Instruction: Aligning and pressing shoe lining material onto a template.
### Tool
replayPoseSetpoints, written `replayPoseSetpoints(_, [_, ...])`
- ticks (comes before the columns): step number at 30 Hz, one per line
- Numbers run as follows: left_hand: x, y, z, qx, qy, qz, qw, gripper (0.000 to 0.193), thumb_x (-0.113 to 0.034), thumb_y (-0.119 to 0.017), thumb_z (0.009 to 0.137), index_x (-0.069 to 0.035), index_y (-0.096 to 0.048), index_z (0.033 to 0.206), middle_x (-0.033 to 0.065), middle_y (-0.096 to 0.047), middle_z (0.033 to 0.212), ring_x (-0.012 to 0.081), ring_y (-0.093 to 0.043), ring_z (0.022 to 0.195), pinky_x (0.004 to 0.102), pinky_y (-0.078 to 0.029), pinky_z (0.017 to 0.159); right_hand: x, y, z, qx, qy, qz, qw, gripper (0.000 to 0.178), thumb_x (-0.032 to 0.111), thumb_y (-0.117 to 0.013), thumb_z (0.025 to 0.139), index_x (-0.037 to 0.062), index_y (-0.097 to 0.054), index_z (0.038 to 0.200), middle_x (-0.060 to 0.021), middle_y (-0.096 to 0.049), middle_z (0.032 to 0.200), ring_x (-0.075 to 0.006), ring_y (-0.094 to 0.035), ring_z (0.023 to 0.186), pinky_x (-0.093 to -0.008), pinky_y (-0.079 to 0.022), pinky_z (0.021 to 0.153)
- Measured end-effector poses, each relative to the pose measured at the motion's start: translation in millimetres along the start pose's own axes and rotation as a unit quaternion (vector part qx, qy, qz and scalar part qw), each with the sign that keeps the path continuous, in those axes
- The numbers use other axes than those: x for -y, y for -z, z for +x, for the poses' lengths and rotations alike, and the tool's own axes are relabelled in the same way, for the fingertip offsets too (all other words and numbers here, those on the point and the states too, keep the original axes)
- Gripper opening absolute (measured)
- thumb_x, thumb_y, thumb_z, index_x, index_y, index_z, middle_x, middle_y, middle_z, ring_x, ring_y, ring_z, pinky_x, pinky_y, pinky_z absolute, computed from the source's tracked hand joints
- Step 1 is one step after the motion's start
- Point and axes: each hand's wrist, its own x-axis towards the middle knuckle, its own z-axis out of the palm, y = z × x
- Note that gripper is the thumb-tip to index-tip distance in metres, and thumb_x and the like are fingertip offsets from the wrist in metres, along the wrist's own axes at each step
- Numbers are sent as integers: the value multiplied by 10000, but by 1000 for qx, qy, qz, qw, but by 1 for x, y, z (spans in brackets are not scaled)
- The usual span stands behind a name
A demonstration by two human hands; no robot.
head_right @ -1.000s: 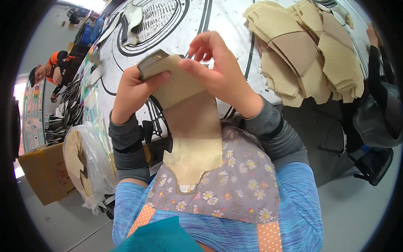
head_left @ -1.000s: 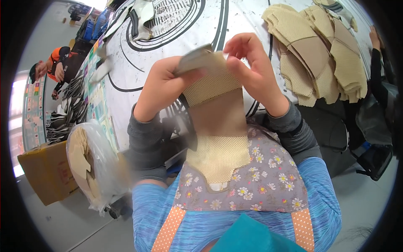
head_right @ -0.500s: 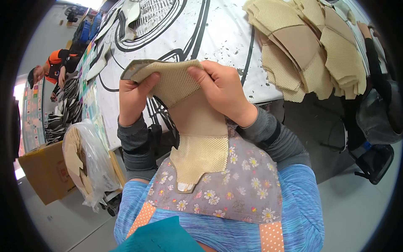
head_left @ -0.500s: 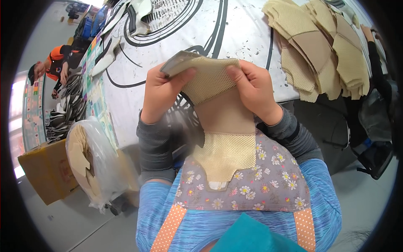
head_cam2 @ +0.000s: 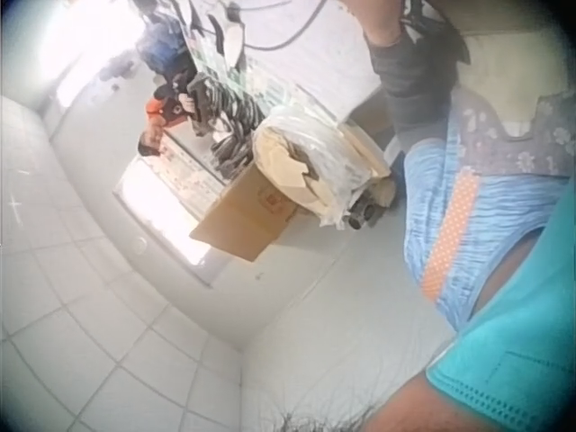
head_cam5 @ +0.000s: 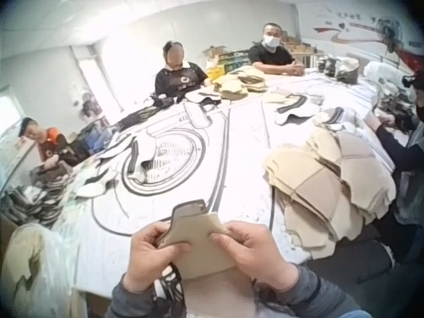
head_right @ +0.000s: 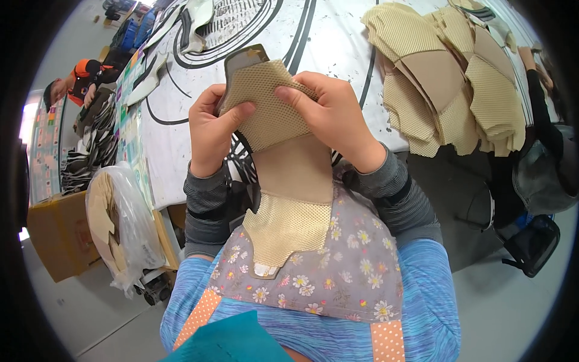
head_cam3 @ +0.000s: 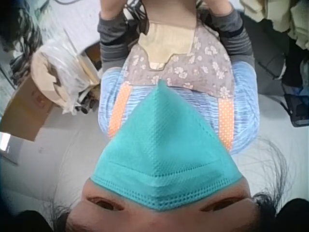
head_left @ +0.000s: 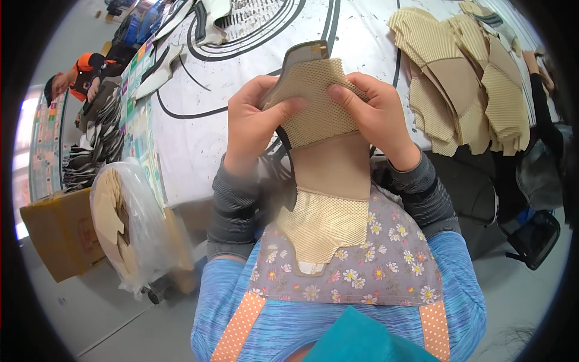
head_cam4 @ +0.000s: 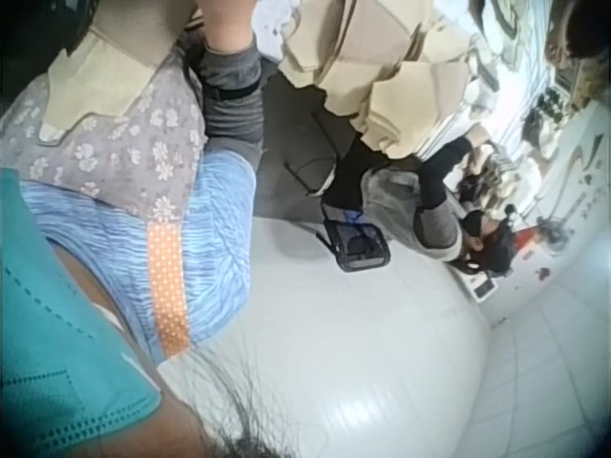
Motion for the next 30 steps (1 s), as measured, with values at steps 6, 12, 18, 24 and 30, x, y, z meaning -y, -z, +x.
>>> replayPoseSetpoints(6, [7, -7, -5, 3, 12, 86, 996, 183, -16, -730, 822, 35, -656, 981, 54, -695, 903, 79, -624, 796, 213, -506, 699, 9, -1, 17, 6, 56, 18, 998, 176, 128, -713, 830, -5, -687, 942, -37, -655, 724, -50, -540, 667, -231, -455, 600])
replayPoseSetpoints(12, [9, -15, -3, -44, 58, 11, 997, 173, -36, -708, 850, 31, -662, 1002, 60, -694, 929, 78, -622, 835, 217, -503, 728, -7, 5, 19, -15, 31, 10, 999, 232, 184, -715, 852, -11, -665, 968, -38, -647, 731, -50, -538, 676, -227, -449, 585])
replayPoseSetpoints(18, [16, -20, -5, -51, 3, 11, 999, 394, -4, -712, 841, 32, -539, 1192, 110, -661, 1053, 145, -646, 923, 261, -531, 791, 2, 9, 24, -9, 48, 32, 998, 260, 226, -738, 847, -8, -650, 922, -30, -641, 726, -61, -565, 699, -225, -463, 606])
replayPoseSetpoints(24, [20, -39, -13, -110, 22, -71, 991, 387, 16, -689, 855, 40, -526, 1205, 104, -664, 1018, 150, -649, 913, 238, -515, 818, 10, 12, 30, -12, 63, -14, 998, 243, 205, -751, 831, -1, -667, 931, -20, -653, 744, -65, -580, 706, -225, -474, 645])
replayPoseSetpoints(30, [23, -41, -13, -125, 22, -128, 984, 322, -66, -618, 936, 55, -565, 1230, 89, -683, 1009, 121, -642, 911, 220, -507, 804, 4, 14, 25, -65, 40, 26, 997, 245, 239, -683, 899, -2, -673, 945, -3, -637, 734, -52, -536, 680, -232, -441, 609])
